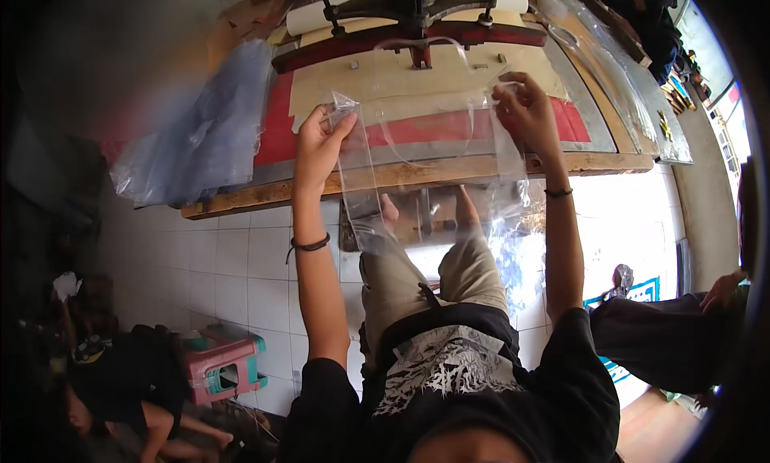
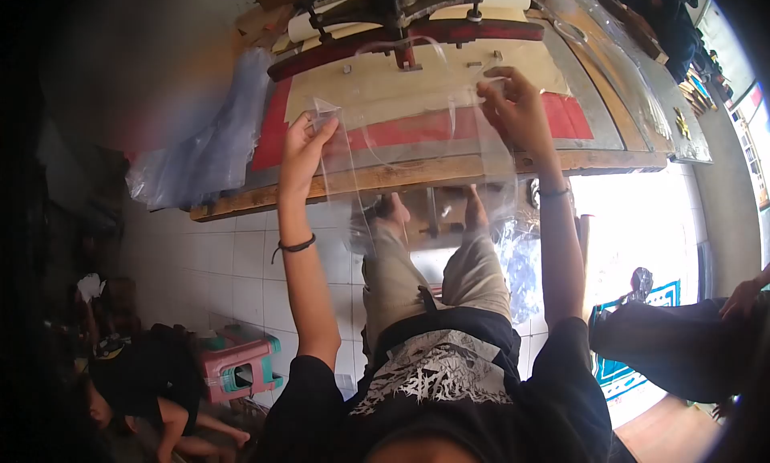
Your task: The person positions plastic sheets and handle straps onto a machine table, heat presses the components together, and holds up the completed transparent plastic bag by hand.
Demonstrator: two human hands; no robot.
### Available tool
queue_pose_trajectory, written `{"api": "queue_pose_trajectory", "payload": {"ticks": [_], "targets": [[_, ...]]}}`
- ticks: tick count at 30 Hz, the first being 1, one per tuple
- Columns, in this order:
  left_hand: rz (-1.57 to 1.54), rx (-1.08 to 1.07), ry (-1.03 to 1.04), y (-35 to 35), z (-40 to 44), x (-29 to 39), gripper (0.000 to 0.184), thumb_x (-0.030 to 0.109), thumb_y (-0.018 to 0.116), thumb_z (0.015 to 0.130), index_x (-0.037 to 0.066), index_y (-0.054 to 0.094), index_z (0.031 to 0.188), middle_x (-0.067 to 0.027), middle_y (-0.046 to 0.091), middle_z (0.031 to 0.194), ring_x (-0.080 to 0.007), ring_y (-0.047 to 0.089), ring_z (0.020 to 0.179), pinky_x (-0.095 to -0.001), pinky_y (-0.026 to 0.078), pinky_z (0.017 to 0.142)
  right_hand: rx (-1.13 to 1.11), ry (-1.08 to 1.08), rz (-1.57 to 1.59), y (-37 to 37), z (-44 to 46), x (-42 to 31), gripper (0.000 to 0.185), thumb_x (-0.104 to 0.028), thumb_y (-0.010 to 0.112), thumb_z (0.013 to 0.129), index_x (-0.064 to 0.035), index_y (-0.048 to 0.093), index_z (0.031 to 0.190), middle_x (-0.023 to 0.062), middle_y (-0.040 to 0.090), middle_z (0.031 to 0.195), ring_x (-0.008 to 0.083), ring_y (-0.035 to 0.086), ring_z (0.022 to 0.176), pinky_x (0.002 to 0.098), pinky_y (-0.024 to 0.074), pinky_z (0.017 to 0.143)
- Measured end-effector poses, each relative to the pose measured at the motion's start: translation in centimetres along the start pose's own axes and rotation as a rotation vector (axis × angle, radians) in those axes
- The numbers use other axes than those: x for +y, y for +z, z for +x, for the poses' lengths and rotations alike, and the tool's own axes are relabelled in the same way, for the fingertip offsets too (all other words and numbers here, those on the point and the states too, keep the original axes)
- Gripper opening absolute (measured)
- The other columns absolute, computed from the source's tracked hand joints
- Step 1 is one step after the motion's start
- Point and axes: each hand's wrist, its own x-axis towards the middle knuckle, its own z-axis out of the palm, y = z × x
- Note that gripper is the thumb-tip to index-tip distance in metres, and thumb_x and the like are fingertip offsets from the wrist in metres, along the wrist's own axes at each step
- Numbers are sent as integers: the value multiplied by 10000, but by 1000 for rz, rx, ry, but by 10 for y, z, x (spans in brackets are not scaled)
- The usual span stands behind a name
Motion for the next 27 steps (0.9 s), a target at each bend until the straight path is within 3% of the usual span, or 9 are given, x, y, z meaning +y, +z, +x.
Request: {"api": "queue_pose_trajectory", "payload": {"ticks": [1,3,6,9,18,21,23,25,27], "targets": [[-12,41,36,3,4,-10,199,137,621,970,15,570,1119,-52,678,916,-127,672,748,-239,561,654,-74,-16,-312,-5,-1,6,271,-182,674,936,-9,590,1127,82,682,850,73,622,697,223,507,622],[-88,24,55,1,7,-15,182,90,603,967,13,563,1127,-66,683,976,-139,687,777,-262,589,688,-111,101,-86,-3,-6,1,304,-181,700,908,9,588,1119,112,703,898,99,661,753,247,523,658],[-113,-13,-38,3,4,2,181,114,597,976,10,570,1122,-86,691,1012,-151,697,818,-280,598,695,-96,-40,-286,-5,-6,9,292,-133,691,917,26,575,1132,72,679,932,82,643,827,227,517,700],[-97,15,-112,1,1,4,246,197,594,985,17,575,1152,-119,697,1045,-211,713,843,-298,586,722,-1,-69,-350,-1,-10,13,303,-176,706,895,23,595,1095,129,712,938,144,683,792,283,533,716],[-81,105,-11,6,-8,-1,230,227,617,976,35,589,1098,-60,684,968,-157,686,779,-268,547,656,-7,8,-375,1,-16,0,229,-140,669,927,17,598,1079,92,719,843,107,657,720,256,515,633],[-95,186,-15,8,-10,6,178,158,616,969,12,611,1070,-19,667,951,-96,632,778,-268,550,659,14,41,-281,4,-17,0,197,-112,653,940,20,594,1074,83,716,848,86,647,702,236,509,613],[-3,201,17,5,-7,0,163,140,631,956,13,617,1057,-10,662,948,-87,620,775,-257,538,659,30,-69,-252,3,-17,5,183,-109,652,944,27,587,1047,72,703,828,74,639,678,239,501,558],[30,202,43,3,-5,-6,149,127,644,946,15,623,1042,-4,660,944,-80,612,772,-250,529,659,-9,59,-257,1,-17,-4,176,-111,659,938,27,590,1023,63,696,812,68,633,658,241,498,539],[9,193,51,4,-5,-6,135,118,656,940,18,627,1025,-2,661,937,-73,607,770,-246,522,661,-6,-10,-280,1,-17,-2,169,-111,666,931,24,594,1004,56,687,799,65,620,630,237,497,533]]}}
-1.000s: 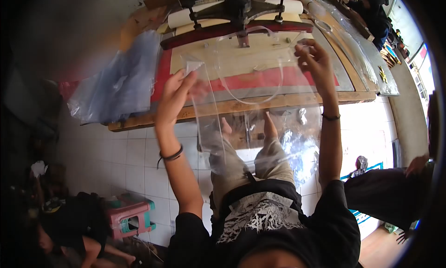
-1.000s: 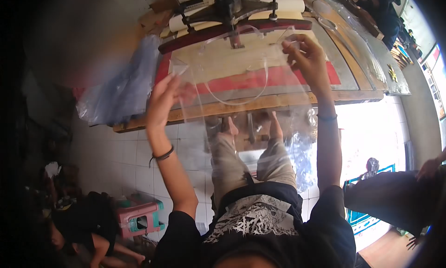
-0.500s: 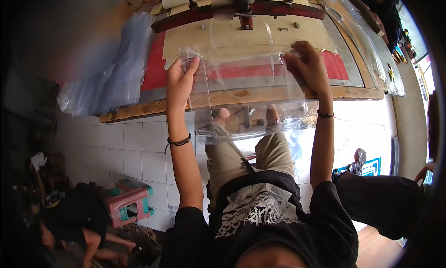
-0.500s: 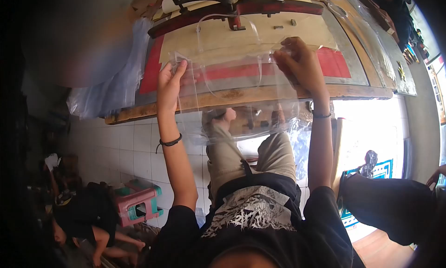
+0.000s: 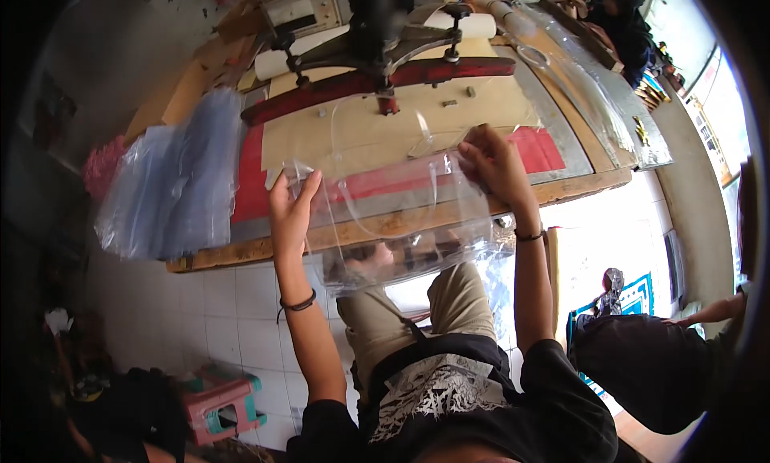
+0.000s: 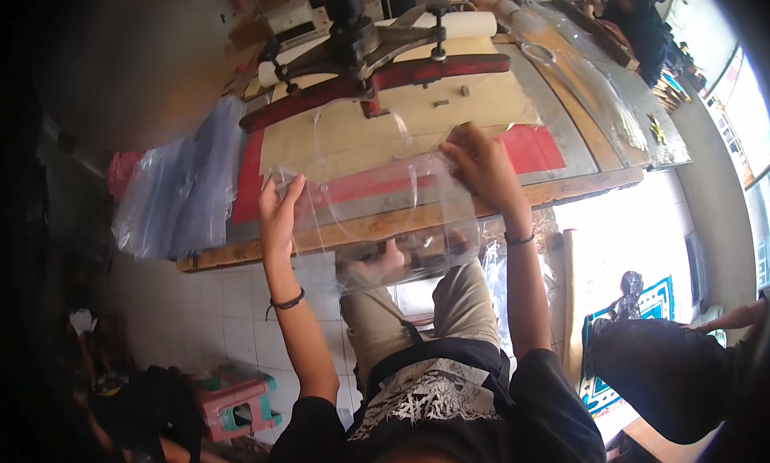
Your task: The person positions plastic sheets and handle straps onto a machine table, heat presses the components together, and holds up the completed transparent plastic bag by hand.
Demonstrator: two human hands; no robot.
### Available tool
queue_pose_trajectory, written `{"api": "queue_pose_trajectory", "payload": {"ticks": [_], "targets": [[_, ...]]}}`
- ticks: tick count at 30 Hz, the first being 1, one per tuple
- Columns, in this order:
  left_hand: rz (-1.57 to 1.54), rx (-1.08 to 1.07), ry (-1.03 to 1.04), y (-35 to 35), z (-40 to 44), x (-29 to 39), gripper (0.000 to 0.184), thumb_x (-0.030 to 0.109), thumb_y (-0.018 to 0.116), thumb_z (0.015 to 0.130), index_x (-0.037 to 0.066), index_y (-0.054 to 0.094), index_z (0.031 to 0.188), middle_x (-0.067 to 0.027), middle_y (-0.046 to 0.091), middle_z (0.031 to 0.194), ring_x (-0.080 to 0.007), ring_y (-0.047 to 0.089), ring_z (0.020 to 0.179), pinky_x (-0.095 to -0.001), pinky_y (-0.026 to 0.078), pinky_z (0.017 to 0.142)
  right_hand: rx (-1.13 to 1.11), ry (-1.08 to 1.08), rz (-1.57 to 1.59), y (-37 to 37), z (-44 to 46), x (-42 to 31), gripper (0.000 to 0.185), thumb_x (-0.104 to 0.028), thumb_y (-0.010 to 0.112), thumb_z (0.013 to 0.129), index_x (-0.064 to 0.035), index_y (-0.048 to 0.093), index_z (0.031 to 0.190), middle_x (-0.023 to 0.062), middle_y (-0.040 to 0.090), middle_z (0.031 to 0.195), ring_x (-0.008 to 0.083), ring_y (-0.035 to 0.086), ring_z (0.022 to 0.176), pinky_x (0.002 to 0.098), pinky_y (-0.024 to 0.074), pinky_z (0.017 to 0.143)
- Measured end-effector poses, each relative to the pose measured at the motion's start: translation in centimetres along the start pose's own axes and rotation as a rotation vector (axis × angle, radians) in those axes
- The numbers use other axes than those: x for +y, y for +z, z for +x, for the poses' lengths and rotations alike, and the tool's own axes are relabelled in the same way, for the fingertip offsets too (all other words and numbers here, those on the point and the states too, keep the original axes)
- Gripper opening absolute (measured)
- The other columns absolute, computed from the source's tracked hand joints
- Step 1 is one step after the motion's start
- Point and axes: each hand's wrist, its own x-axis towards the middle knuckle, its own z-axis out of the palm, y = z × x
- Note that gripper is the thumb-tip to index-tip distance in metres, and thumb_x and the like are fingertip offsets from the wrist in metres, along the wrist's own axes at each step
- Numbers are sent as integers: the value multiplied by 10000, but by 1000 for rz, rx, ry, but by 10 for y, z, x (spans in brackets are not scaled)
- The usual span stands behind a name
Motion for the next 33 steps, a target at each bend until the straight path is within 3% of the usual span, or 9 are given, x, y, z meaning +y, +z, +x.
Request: {"api": "queue_pose_trajectory", "payload": {"ticks": [7,18,25,28,33], "targets": [[-58,-64,-62,4,-5,12,163,171,652,953,53,592,1049,-12,673,874,-112,670,713,-226,510,597,-18,18,-38,-1,-1,-7,169,-121,671,928,12,595,999,40,688,828,52,612,672,238,506,545],[-52,-23,-90,5,-5,10,135,154,641,962,35,594,1006,11,630,834,-81,627,685,-232,491,599,-24,85,3,1,-2,-9,190,-153,665,947,8,601,1026,20,669,840,41,593,738,215,502,570],[10,-75,-32,-1,-2,-2,178,205,641,960,52,583,1031,-51,698,896,-139,692,732,-209,482,571,-13,31,-65,1,-3,-5,171,-151,644,961,3,579,992,12,658,828,27,565,760,214,486,672],[23,-62,-50,0,-2,-1,184,210,642,959,54,584,1036,-51,700,908,-139,692,734,-208,480,571,-3,-70,-88,0,0,6,212,-169,671,937,20,609,1009,87,709,844,81,634,755,257,516,680],[28,-71,-48,1,-3,2,197,216,641,959,53,586,1055,-53,702,917,-134,689,736,-212,484,574,-18,-8,-19,0,-1,8,220,-182,670,941,18,608,1008,77,705,838,76,641,751,250,524,640]]}}
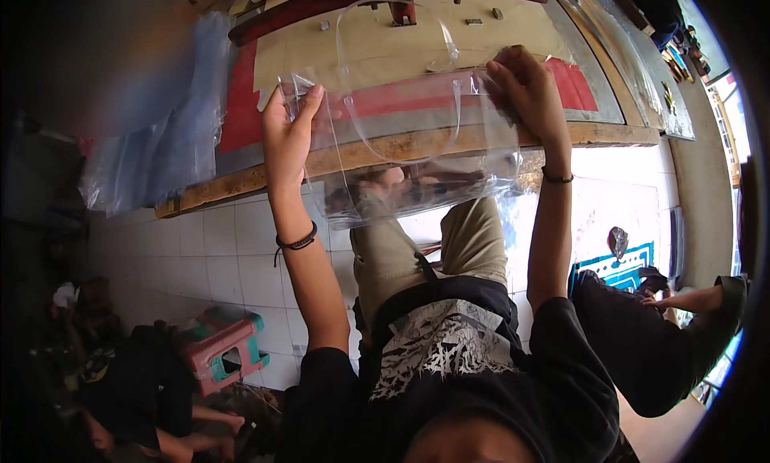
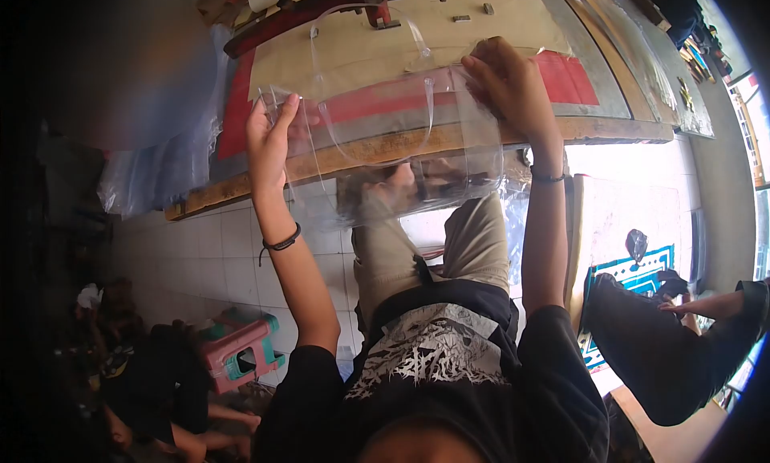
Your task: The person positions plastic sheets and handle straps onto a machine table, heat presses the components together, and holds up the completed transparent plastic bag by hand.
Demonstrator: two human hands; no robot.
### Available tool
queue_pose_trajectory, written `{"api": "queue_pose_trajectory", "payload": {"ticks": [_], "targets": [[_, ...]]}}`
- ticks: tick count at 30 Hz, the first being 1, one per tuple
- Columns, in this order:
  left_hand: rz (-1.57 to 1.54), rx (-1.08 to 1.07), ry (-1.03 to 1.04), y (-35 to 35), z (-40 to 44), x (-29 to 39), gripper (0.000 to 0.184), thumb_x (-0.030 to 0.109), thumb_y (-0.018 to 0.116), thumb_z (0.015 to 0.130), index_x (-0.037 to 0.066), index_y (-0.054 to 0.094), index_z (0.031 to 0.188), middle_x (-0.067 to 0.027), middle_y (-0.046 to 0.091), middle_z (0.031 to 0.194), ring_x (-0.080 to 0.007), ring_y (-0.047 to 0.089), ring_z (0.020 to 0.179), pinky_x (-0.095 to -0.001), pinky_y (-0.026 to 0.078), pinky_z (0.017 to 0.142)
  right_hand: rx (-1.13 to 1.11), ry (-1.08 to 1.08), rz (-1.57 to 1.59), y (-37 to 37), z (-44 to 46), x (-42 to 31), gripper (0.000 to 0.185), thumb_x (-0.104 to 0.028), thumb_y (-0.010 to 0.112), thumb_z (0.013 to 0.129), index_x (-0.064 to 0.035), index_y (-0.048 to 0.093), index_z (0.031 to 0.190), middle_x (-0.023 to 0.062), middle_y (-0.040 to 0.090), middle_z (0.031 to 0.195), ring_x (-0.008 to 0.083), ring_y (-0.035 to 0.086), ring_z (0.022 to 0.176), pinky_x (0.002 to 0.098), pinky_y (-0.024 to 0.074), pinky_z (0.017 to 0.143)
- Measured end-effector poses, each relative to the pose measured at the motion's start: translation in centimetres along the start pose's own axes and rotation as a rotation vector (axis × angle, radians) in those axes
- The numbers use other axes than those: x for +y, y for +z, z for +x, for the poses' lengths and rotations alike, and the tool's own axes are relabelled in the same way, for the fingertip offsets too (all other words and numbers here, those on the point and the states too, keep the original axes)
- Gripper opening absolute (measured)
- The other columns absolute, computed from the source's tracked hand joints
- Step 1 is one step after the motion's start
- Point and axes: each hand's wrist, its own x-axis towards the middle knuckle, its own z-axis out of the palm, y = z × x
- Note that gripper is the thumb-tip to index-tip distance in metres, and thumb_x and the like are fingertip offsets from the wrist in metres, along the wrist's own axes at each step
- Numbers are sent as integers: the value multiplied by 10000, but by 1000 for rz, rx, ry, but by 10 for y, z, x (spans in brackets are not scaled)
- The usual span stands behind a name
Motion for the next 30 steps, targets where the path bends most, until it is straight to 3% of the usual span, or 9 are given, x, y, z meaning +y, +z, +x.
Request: {"api": "queue_pose_trajectory", "payload": {"ticks": [4,7,10,14,17,23,30], "targets": [[13,1,9,-2,1,-3,210,218,641,959,51,587,1076,-55,704,925,-130,686,739,-209,481,586,-19,52,81,1,0,-1,220,-188,665,947,14,606,1012,59,704,843,66,644,746,237,531,614],[-22,17,3,-3,1,-4,173,184,681,942,33,612,991,12,649,889,-55,597,798,-210,459,713,-28,103,133,1,-1,-3,212,-182,660,951,12,605,1013,51,705,853,66,645,752,230,535,615],[-24,48,22,-1,2,-6,174,180,687,938,34,624,1007,20,651,911,-37,563,845,-207,442,749,-14,153,87,0,-1,-14,206,-181,657,951,10,605,1008,54,701,838,66,643,742,228,526,606],[17,82,20,2,0,1,163,162,678,942,25,629,1016,15,659,929,-41,561,854,-219,450,773,0,20,-92,0,1,-9,211,-197,655,952,1,607,1006,57,695,811,66,635,712,222,502,580],[-29,39,2,-1,1,-3,164,159,660,955,23,620,1038,6,661,929,-51,586,845,-224,473,749,-23,47,-42,-2,-1,-14,204,-198,655,951,-6,608,1001,50,686,794,68,624,694,226,497,570],[-103,4,-15,0,-3,6,232,244,574,1008,36,575,1111,-24,663,914,-124,670,726,-226,511,581,64,124,146,3,-4,-9,179,-181,648,956,-14,603,1004,23,628,720,49,560,585,215,442,504],[-60,-10,-15,0,-3,5,260,288,531,1026,51,541,1133,-71,685,945,-153,689,715,-227,491,534,74,92,98,0,-6,-15,151,-154,632,961,-17,598,1013,8,592,671,50,499,515,235,395,464]]}}
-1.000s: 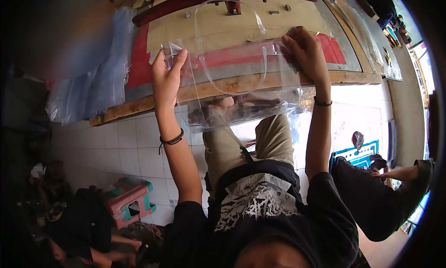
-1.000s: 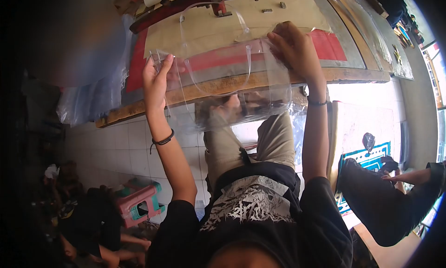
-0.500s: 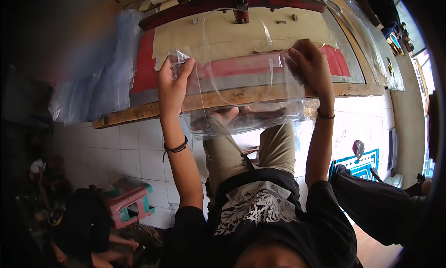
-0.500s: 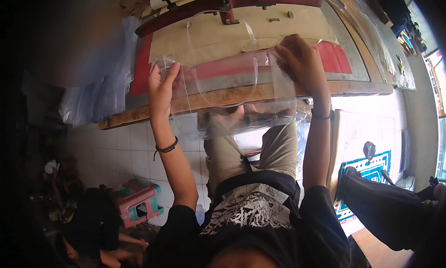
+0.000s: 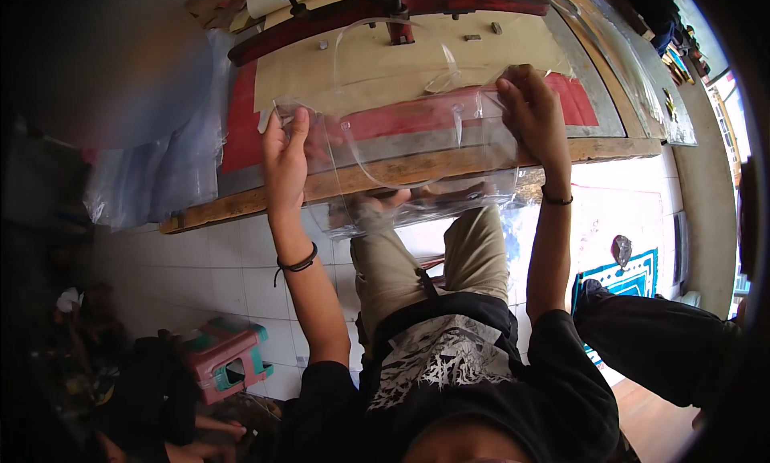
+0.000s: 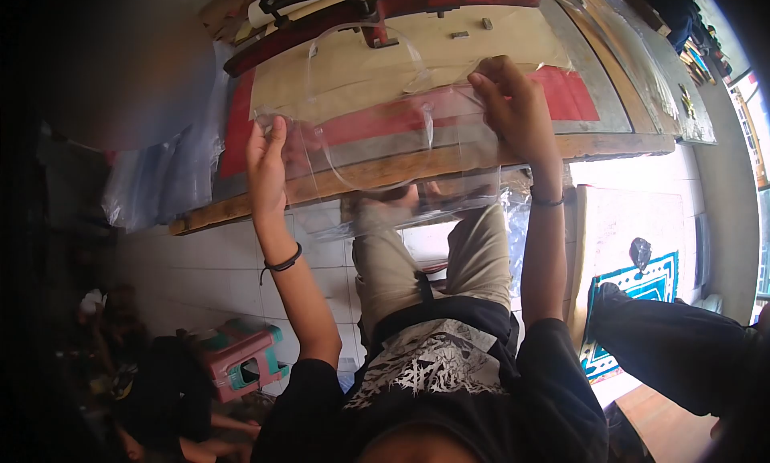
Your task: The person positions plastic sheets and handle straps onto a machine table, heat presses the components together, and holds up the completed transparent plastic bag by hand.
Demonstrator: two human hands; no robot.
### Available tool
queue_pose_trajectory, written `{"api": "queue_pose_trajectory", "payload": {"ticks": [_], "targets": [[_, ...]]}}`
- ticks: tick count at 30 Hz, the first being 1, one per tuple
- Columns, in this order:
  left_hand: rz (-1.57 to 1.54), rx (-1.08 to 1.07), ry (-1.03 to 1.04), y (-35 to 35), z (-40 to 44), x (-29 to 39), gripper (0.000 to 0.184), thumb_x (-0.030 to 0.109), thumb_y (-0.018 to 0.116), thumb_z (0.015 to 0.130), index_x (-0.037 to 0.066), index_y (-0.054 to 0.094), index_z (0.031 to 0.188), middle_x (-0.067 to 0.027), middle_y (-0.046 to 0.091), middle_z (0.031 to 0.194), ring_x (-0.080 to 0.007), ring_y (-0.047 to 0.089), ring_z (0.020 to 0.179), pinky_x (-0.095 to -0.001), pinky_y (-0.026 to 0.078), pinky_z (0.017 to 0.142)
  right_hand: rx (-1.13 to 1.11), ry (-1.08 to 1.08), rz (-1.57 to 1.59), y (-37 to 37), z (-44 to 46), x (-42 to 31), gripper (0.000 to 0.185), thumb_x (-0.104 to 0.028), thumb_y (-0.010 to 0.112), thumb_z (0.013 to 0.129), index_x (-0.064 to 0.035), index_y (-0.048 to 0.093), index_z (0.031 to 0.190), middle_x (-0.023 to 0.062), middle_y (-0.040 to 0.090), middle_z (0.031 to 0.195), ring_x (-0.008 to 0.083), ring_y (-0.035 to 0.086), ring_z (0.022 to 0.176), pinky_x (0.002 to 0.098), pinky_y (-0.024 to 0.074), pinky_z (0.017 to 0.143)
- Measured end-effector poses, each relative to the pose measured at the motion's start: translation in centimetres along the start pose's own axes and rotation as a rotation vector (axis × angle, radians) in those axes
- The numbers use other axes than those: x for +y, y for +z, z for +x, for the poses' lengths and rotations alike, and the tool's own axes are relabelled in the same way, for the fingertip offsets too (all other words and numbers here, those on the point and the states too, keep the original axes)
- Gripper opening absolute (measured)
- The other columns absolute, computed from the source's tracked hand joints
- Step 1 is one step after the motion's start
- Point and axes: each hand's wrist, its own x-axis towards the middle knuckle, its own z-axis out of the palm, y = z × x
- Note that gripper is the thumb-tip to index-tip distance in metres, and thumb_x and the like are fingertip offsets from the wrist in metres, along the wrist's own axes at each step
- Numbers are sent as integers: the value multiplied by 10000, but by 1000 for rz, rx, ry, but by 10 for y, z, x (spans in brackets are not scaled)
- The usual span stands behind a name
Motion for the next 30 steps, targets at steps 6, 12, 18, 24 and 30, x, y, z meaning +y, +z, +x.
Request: {"api": "queue_pose_trajectory", "payload": {"ticks": [6,12,18,24,30], "targets": [[-54,-10,0,-1,0,-3,269,287,540,1023,63,537,1173,-59,675,967,-141,669,698,-230,489,535,5,10,-47,0,-1,-2,144,-148,627,964,-15,600,1011,10,598,679,51,494,517,232,396,469],[-103,-46,4,-5,-2,-2,316,244,632,975,56,533,1209,-38,655,991,-129,642,697,-241,505,579,9,24,12,2,1,1,160,-164,613,977,-18,592,1041,3,602,714,38,477,529,226,386,466],[-39,-124,20,-6,-1,-3,624,79,816,789,67,472,1309,-94,660,1017,-152,670,788,-269,552,704,-6,48,69,1,2,2,225,-152,601,982,-46,574,1179,-19,587,731,24,441,536,219,349,457],[-64,-230,178,5,-9,11,978,-29,827,697,113,281,1496,-133,619,1180,-161,655,887,-294,560,796,74,-15,29,6,4,-14,345,-144,577,993,-110,529,1333,-32,570,755,20,449,553,231,362,454],[304,-251,406,-8,4,-9,701,57,819,760,54,446,1354,-87,611,1133,-123,629,889,-273,562,743,-78,-68,118,-3,0,-8,314,-35,364,984,-42,608,1181,-13,622,887,14,416,581,192,339,489]]}}
